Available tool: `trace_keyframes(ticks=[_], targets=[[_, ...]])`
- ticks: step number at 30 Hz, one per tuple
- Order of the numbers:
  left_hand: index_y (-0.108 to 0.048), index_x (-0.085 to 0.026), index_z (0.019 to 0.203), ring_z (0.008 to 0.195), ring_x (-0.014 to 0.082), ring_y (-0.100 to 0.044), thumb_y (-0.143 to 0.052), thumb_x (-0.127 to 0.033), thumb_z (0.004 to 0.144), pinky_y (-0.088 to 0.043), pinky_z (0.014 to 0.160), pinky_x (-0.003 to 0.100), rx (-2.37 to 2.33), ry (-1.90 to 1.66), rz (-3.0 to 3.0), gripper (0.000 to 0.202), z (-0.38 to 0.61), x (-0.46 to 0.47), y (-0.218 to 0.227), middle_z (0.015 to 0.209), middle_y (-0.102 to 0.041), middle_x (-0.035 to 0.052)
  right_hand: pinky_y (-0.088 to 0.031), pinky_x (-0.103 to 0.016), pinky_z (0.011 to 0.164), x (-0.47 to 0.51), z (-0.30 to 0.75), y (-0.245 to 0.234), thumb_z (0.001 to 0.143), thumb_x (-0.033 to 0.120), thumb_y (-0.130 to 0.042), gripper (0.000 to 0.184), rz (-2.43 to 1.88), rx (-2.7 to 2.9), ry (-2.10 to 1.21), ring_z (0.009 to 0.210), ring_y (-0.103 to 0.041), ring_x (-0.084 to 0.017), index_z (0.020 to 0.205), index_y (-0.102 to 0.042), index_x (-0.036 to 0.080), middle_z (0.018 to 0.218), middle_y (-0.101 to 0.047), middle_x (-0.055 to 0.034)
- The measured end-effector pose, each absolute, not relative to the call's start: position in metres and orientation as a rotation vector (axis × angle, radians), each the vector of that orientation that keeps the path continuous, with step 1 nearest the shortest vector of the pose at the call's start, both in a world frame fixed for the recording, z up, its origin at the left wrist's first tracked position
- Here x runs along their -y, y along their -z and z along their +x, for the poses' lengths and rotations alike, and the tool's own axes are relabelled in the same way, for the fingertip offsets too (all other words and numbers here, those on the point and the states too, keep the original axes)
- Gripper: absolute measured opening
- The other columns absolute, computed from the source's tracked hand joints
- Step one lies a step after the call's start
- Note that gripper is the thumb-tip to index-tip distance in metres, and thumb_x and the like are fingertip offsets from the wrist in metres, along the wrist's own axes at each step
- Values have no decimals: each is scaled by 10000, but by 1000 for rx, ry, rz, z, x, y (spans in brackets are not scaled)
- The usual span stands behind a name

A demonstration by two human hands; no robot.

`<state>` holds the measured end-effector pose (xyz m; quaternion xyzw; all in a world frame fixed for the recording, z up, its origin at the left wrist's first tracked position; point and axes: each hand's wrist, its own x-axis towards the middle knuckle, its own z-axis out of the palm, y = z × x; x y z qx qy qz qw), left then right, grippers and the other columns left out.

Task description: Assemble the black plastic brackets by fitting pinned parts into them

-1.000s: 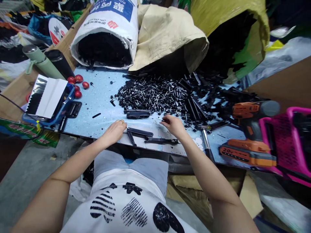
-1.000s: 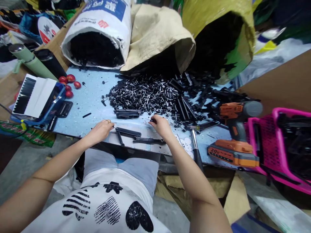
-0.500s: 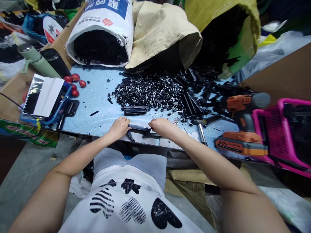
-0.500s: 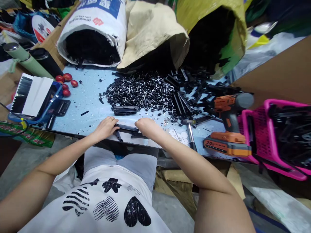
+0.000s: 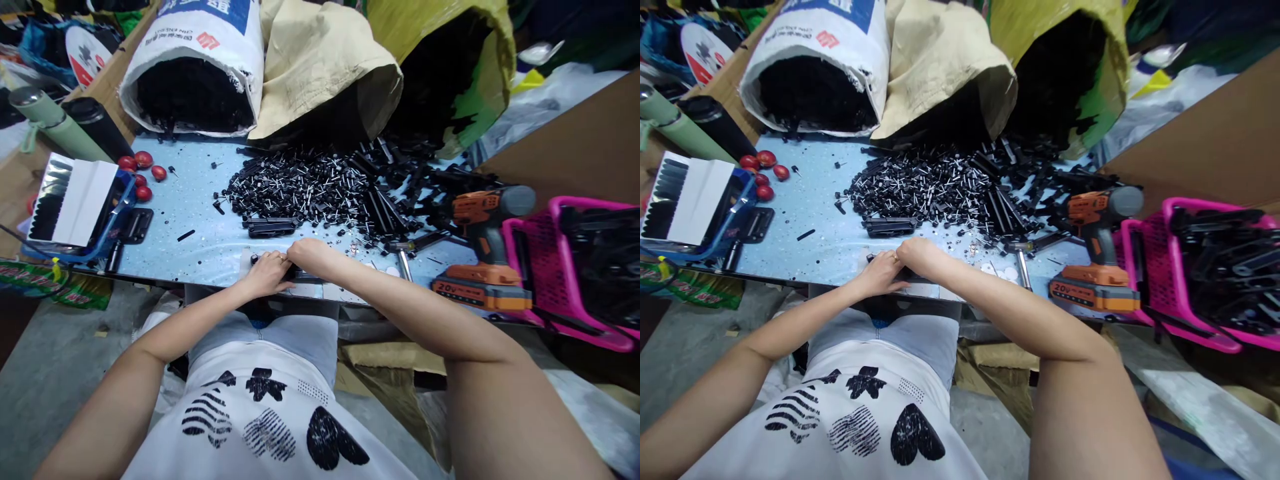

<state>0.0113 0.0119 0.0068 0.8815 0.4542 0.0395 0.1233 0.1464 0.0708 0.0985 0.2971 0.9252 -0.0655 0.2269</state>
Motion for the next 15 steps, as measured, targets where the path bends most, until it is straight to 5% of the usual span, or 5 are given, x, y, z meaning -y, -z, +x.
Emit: trace_keyframes(ticks=[5, 10, 15], targets=[[-443, -97, 1249, 1040, 282, -476, -508, -388, 890, -378, 844, 406, -1397, -169, 2472, 467, 14, -10, -5, 1108, -557, 149, -425, -253, 665, -61, 185, -68, 879, 151, -502, 186, 1013, -2719, 235, 763, -639, -199, 1034, -600, 120, 830, -670, -105], [-470, -101, 1227, 1040, 276, -475, -492, -428, 887, -365, 876, 393, -1439, -304, 2486, 472, 14, -6, 1, 1118, -556, 141, -454, -287, 822, -44, 233, -7, 942, 394, -441, 389, 1039, -3153, 333, 1002, -586, -191, 1208, -552, 134, 1116, -627, -134], [-499, -103, 1198, 1041, 269, -488, -504, -520, 855, -363, 895, 377, -1349, -301, 2538, 540, 10, -7, 1, 1117, -565, 141, -452, -289, 749, -50, 248, 26, 938, 425, -439, 472, 828, -3261, 316, 833, -579, -174, 1297, -500, 124, 934, -656, -95]])
